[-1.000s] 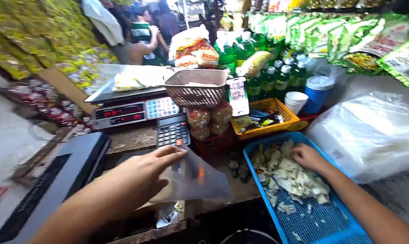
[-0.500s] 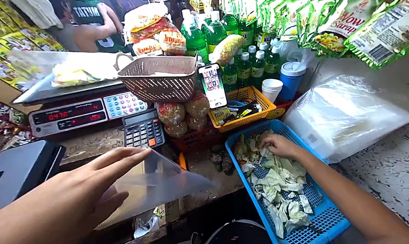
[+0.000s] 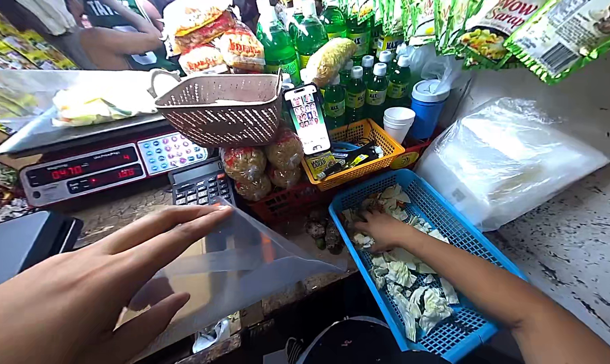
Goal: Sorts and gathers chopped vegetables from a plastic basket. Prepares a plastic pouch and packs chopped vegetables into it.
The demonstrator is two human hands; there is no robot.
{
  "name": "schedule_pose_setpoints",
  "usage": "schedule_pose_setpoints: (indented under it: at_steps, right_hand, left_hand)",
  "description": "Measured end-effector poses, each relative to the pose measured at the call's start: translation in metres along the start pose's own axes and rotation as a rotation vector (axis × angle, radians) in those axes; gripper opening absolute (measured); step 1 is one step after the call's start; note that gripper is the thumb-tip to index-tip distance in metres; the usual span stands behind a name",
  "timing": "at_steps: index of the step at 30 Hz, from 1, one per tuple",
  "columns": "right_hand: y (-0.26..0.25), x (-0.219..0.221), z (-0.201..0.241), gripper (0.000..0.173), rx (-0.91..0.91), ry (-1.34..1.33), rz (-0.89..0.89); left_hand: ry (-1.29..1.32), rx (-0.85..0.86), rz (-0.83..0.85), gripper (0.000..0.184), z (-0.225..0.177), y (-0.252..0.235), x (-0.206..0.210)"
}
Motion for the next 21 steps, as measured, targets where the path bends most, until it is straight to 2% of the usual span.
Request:
schedule_pose_setpoints:
  at_steps: [3,5,6,8,10,11,15,18,21]
  right_hand:
    - [0.029,-0.002,-0.019,0.05,0.048,0.034,0.016]
    - [0.057,-0.003,-0.039,0.044,0.081,0.019,0.025]
    - [0.073,-0.001,-0.046,0.052,0.097,-0.019,0.028]
    - [0.105,0.007,-0.048,0.088,0.139,-0.1,0.041]
    - [0.119,0.023,-0.042,0.116,0.194,-0.094,0.058]
    - [0.118,0.031,-0.041,0.122,0.228,-0.08,0.042]
    - [0.099,0.029,-0.036,0.126,0.319,-0.1,0.013]
    - [0.095,0.031,-0.013,0.117,0.226,-0.045,0.079]
    - [0.096,0.035,-0.011,0.099,0.169,-0.033,0.095]
  left_hand:
    - [-0.004,-0.017,0.015,0.065,-0.001,0.008,-0.006]
    - [-0.008,0.037,0.034,0.065,0.017,0.019,-0.005]
    - [-0.004,0.066,0.045,0.066,0.024,0.023,-0.005]
    - [0.027,0.102,-0.008,0.066,0.031,0.027,-0.001]
    - [0.013,0.157,-0.158,0.067,0.035,0.026,0.01]
    - [0.008,0.173,-0.221,0.068,0.037,0.022,0.014]
    - [0.097,0.081,-0.089,0.067,-0.012,-0.019,-0.01]
    - [0.004,0.073,-0.178,0.067,-0.035,-0.053,-0.004]
    - [-0.027,0.128,-0.272,0.066,-0.038,-0.084,0.013]
Point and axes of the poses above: each hand's wrist, its own y-axis away from the middle knuckle, its own x-axis out of the palm, z = x × y, the point moved 2 cm from there along -y, towards the middle knuckle
